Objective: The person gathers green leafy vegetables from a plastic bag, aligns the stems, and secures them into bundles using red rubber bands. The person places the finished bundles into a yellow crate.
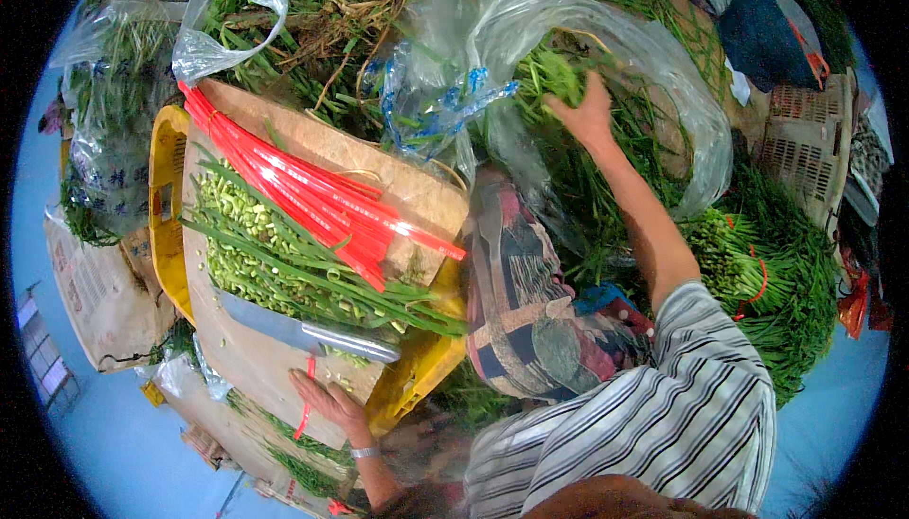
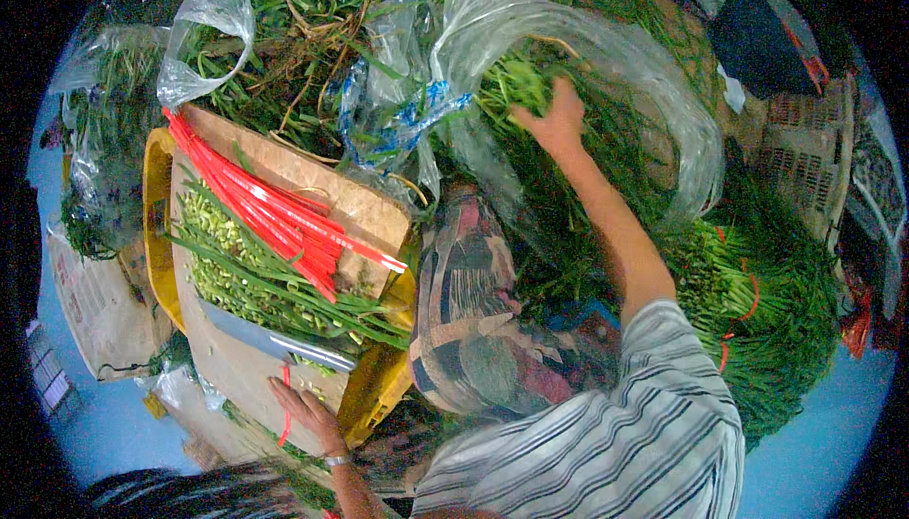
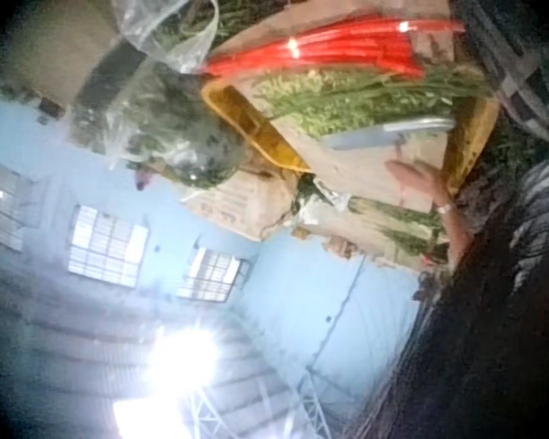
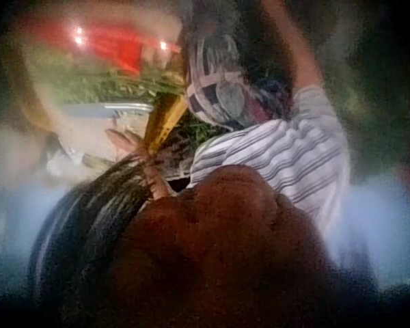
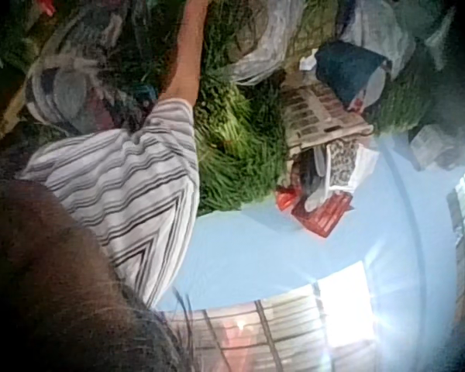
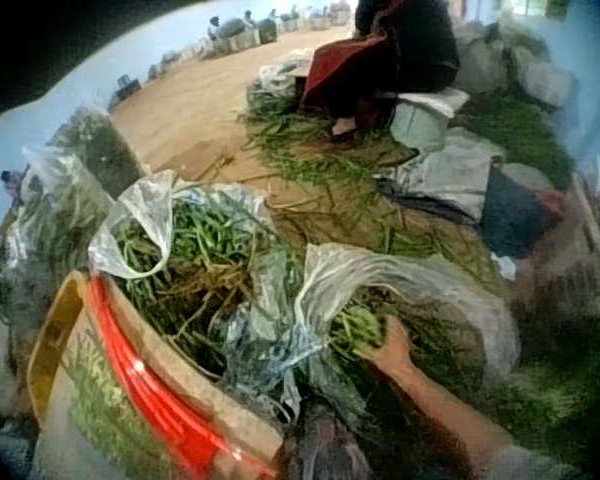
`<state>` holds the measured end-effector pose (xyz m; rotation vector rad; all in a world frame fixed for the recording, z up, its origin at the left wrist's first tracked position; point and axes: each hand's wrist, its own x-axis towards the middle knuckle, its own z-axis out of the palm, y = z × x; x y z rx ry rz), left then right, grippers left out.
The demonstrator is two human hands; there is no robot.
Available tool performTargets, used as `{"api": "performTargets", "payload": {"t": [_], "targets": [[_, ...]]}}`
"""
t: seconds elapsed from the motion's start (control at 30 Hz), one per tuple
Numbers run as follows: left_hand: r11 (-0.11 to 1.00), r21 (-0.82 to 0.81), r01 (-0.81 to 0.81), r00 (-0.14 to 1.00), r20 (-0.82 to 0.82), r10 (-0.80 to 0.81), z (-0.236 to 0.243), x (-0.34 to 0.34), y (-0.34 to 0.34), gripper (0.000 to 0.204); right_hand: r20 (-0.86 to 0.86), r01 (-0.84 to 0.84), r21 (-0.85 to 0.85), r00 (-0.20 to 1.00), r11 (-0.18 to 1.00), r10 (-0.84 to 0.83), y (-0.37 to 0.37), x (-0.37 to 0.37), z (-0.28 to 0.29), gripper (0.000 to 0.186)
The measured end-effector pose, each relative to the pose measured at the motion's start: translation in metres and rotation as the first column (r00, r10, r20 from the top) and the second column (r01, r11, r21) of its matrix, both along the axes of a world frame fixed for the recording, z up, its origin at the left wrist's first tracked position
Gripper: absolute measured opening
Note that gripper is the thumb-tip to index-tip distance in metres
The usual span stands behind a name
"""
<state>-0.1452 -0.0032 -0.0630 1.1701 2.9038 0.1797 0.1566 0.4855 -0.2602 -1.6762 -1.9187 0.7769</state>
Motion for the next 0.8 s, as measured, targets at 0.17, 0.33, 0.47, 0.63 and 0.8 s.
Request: {"api": "performTargets", "payload": {"t": [0.17,0.33,0.47,0.63,0.8], "targets": [[1.0,-0.001,0.008,1.0,0.026,-0.008,0.005,0.002,0.006,0.063,0.452,-0.343,-0.062,0.828,0.937,0.333,0.013,-0.028,-0.03,0.089],[1.0,-0.001,0.005,1.0,0.014,-0.005,0.002,0.001,0.002,0.063,-0.311,-0.2,-0.52,0.95,0.831,0.034,0.055,0.011,-0.04,0.065],[1.0,0.03,-0.004,1.0,0.02,0.004,-0.004,-0.001,0.0,0.064,-0.508,0.015,-0.654,0.732,0.756,-0.454,0.06,0.012,-0.016,0.04],[1.0,0.026,0.0,1.0,0.014,-0.001,0.004,0.002,0.011,0.067,-0.492,0.012,-0.278,0.857,0.961,-0.153,0.073,-0.003,-0.075,0.035],[1.0,0.003,0.01,1.0,0.007,-0.01,-0.001,-0.002,0.0,0.067,0.002,0.0,-0.201,1.0,0.98,0.0,0.085,-0.019,-0.071,0.054]]}}
